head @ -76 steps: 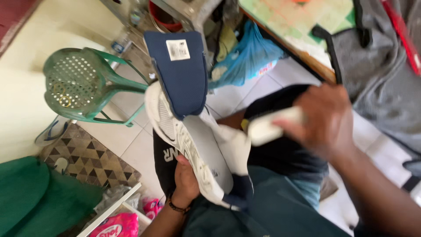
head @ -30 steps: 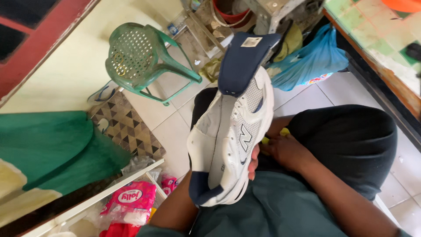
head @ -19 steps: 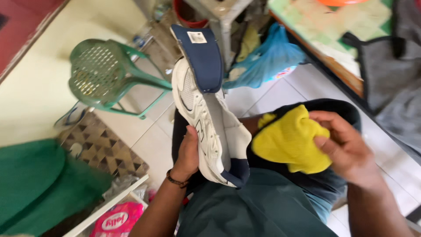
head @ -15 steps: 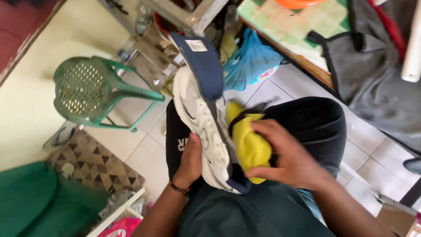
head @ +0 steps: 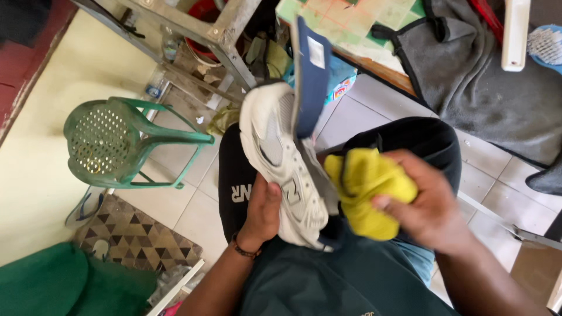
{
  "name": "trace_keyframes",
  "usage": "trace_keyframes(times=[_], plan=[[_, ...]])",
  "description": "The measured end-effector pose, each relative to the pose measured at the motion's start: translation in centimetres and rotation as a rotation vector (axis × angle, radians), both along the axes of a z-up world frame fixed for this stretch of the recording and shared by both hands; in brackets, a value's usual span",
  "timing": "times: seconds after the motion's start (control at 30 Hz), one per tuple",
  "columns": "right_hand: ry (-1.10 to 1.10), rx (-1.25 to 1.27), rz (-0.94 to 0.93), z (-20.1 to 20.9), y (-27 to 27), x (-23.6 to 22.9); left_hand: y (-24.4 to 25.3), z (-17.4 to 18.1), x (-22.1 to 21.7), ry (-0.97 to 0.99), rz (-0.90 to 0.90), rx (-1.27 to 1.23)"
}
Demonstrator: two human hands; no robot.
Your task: The person cleans a white shoe by hand using a small brush and a yellow cloth, scrubbing the exterior surfaces and wiping the inside.
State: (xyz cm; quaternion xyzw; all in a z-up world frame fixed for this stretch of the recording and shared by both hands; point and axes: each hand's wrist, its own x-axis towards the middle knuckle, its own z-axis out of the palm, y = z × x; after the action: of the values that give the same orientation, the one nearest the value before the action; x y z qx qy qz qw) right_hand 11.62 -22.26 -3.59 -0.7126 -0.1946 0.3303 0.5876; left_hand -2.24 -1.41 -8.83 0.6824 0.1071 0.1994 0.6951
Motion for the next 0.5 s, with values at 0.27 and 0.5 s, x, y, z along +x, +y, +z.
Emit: trace_keyframes(times=[0.27,0.5], plan=[[-0.529,-0.049,0.21,-2.0,4.0,-2.4,-2.1,-0.1,1.5,0.036,0.102,0.236],[-0.363,-0.007,0.192,-3.4,2.2,-0.9,-2.8,-0.4,3.2,0.054,-0.027,0.076]])
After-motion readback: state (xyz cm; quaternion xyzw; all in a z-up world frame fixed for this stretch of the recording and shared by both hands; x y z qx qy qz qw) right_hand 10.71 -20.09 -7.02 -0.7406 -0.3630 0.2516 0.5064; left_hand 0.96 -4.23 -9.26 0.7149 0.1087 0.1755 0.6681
